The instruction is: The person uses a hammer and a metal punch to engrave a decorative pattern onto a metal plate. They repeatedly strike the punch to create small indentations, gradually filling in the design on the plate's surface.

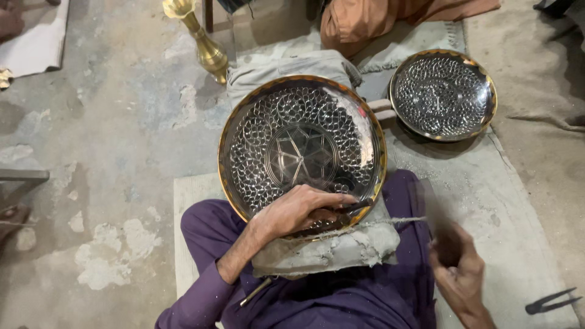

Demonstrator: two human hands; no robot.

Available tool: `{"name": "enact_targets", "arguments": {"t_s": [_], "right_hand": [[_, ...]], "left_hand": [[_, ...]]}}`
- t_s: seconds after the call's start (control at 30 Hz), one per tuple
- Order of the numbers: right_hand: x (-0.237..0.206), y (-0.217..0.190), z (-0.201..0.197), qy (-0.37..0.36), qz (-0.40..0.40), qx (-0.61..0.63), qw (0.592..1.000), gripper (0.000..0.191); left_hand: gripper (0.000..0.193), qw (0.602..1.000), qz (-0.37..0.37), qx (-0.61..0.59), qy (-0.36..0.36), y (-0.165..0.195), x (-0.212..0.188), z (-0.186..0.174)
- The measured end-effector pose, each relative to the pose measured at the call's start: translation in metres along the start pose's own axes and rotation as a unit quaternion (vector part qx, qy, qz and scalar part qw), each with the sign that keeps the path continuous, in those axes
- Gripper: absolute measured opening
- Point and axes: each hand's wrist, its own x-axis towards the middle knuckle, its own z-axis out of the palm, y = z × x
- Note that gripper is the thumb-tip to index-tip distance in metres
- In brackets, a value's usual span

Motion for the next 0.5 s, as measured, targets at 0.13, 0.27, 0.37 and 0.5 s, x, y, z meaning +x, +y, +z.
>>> {"name": "enact_targets", "arguments": {"t_s": [0.13, 0.27, 0.37, 0.5], "right_hand": [[-0.012, -0.001, 0.003, -0.037, 0.065, -0.055, 0.996, 0.053], [-0.014, -0.016, 0.011, 0.057, 0.037, 0.186, 0.980, 0.043], [-0.012, -0.024, 0.001, -0.041, 0.045, -0.146, 0.987, 0.056], [-0.018, -0.028, -0.003, -0.058, 0.194, 0.069, 0.977, 0.059]], "left_hand": [[0.047, 1.000, 0.019, 0.006, -0.009, -0.003, 0.000, 0.000], [0.047, 0.999, 0.038, 0.005, -0.016, -0.008, -0.004, -0.004], [0.046, 0.998, 0.065, -0.002, -0.001, -0.011, -0.004, -0.006], [0.051, 0.999, -0.007, -0.009, 0.050, -0.009, -0.002, -0.003]]}}
